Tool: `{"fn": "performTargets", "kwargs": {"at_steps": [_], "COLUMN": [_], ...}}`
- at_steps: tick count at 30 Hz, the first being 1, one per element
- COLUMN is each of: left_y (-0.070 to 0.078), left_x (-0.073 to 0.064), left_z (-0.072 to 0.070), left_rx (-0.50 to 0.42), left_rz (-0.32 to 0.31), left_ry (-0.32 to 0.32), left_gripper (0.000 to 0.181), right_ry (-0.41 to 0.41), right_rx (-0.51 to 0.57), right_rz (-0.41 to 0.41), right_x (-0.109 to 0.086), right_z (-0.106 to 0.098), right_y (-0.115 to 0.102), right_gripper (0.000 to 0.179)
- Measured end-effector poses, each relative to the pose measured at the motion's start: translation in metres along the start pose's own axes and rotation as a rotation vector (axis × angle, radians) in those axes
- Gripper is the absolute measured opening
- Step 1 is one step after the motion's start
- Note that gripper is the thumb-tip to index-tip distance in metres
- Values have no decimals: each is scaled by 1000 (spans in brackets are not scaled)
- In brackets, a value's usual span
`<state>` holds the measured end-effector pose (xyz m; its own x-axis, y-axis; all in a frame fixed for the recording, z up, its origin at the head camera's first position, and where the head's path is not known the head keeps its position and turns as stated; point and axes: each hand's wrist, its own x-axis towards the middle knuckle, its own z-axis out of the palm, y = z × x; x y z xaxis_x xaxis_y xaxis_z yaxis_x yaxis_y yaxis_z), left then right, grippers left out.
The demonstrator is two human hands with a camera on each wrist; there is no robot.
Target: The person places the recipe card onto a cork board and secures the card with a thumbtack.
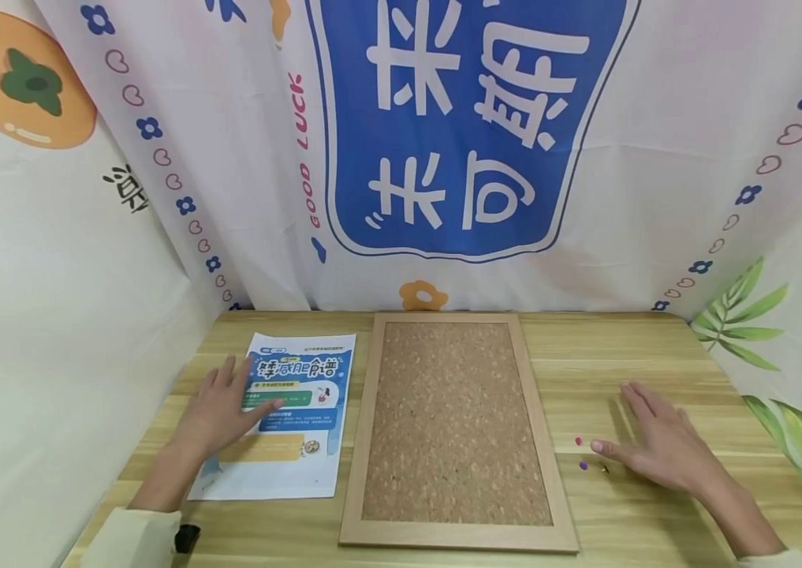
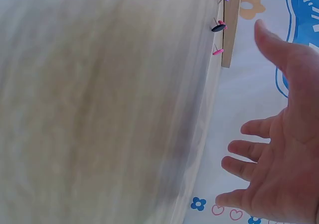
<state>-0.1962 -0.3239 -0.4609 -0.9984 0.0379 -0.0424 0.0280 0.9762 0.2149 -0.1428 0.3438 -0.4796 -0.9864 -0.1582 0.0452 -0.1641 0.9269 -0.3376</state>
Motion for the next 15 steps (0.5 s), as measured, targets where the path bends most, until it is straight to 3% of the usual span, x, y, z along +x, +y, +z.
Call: {"fn": "performTargets", "kwargs": {"at_steps": [15], "left_y": [-11], "left_x": [3], "left_z": [-3], "left_rx": [-159], "left_rz": [-1], "left_ry": [-56], "left_gripper": [109], "right_ry": [-30], "right_rx": [68], "right_rz": [-16], "right_x": [3], "right_z": [0], "right_y": [-3], "right_gripper": [107]}}
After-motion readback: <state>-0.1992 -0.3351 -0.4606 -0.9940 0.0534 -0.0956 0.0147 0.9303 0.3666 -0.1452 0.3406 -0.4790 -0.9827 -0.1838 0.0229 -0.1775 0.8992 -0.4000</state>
